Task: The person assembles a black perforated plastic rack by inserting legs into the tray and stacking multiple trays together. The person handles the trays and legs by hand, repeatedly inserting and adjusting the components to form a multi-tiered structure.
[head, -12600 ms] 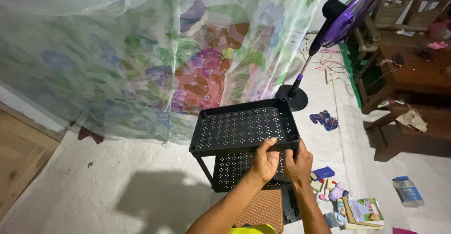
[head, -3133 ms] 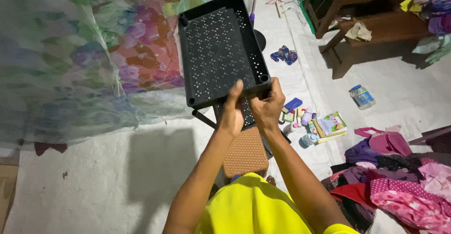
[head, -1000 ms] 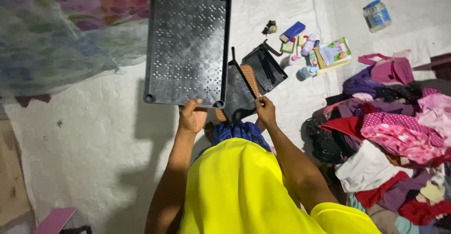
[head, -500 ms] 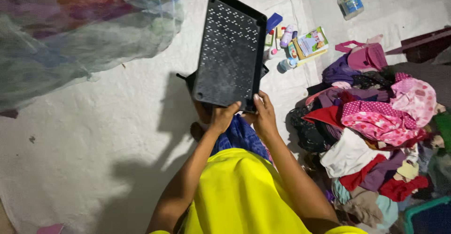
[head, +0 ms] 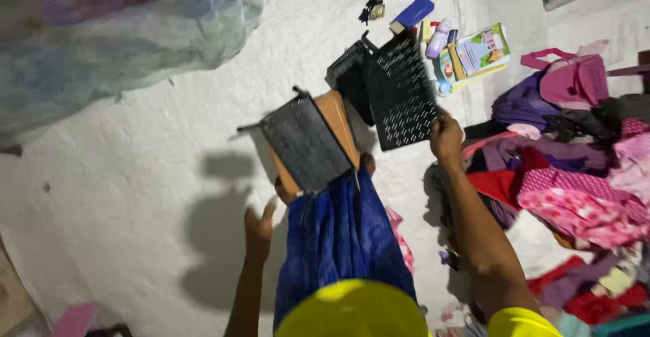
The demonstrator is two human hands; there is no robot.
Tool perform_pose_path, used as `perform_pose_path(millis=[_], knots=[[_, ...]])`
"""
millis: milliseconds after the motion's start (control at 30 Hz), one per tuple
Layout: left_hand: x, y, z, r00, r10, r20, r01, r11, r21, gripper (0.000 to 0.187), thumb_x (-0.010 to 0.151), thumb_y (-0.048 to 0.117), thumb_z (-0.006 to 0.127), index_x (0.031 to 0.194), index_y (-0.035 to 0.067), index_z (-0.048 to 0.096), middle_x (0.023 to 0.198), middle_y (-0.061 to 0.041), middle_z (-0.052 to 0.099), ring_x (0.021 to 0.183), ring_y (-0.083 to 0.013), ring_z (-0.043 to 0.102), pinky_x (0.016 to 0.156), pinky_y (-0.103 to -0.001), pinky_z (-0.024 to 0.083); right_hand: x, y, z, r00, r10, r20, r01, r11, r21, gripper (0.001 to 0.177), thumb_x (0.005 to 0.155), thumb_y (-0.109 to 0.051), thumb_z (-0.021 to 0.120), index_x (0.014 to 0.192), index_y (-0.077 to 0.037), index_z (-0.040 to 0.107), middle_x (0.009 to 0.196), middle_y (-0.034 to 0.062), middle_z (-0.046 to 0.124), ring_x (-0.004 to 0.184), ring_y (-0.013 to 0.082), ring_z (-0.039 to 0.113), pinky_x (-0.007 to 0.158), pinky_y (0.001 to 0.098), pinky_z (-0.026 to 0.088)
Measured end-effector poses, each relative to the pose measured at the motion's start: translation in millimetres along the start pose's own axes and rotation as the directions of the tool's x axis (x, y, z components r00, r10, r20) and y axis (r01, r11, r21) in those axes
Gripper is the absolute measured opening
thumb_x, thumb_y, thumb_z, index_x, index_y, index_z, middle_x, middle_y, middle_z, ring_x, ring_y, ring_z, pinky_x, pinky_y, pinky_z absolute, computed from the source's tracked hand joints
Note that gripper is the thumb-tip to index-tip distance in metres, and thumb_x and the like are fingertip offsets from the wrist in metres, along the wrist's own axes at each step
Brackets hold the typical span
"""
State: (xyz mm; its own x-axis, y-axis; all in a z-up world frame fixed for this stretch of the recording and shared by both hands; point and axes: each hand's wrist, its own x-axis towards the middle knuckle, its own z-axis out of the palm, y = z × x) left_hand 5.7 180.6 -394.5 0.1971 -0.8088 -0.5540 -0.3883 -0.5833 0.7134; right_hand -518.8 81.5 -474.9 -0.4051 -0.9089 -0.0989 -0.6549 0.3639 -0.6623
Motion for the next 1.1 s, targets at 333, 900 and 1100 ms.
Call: perform_pose_path(millis=[333, 900, 1100], knots=[[-33.5, -158.5, 58.0, 0.801, -0.594, -0.075, 0.598, 0.792, 0.119, 0.048, 0.100, 0.028, 0.064, 0.125, -0.014, 0.065, 0.142, -0.026, 0.046, 0.135, -0.0322, 0.036, 0.109, -0.048, 0.029, 55.8, 118.3, 201.1, 0.968, 0.246, 0.056, -0.241, 0.967, -0.078, 0.032, 0.095, -0.012, 0.063, 0.125, -0.018, 0.073, 0.095, 0.0271, 0.069, 0.091, 0.0461, 0.067, 0.079, 0.0544, 0.052], [-46.0, -63.3, 89.4, 0.796, -0.597, 0.101, 0.597, 0.802, 0.028, 0.043, 0.099, 0.041, 0.053, 0.089, -0.001, 0.058, 0.067, -0.014, 0.047, 0.058, -0.0283, 0.045, 0.053, -0.047, 0.039, 68.4, 141.3, 220.5, 0.988, 0.115, 0.098, -0.112, 0.993, -0.041, 0.032, 0.092, -0.015, 0.066, 0.122, -0.004, 0.070, 0.104, 0.0227, 0.073, 0.097, 0.0411, 0.070, 0.084, 0.0456, 0.055], [-46.5, -113.3, 106.6, 0.943, -0.297, 0.152, 0.269, 0.946, 0.179, 0.042, 0.099, 0.038, 0.064, 0.084, -0.001, 0.059, 0.069, -0.016, 0.058, 0.062, -0.0262, 0.055, 0.059, -0.045, 0.047, -42.7, 63.0, 163.5, 0.881, -0.208, 0.426, 0.064, 0.943, 0.328, 0.051, 0.080, 0.012, 0.041, 0.120, -0.005, 0.068, 0.110, 0.0126, 0.076, 0.098, 0.0245, 0.075, 0.084, 0.0352, 0.059]])
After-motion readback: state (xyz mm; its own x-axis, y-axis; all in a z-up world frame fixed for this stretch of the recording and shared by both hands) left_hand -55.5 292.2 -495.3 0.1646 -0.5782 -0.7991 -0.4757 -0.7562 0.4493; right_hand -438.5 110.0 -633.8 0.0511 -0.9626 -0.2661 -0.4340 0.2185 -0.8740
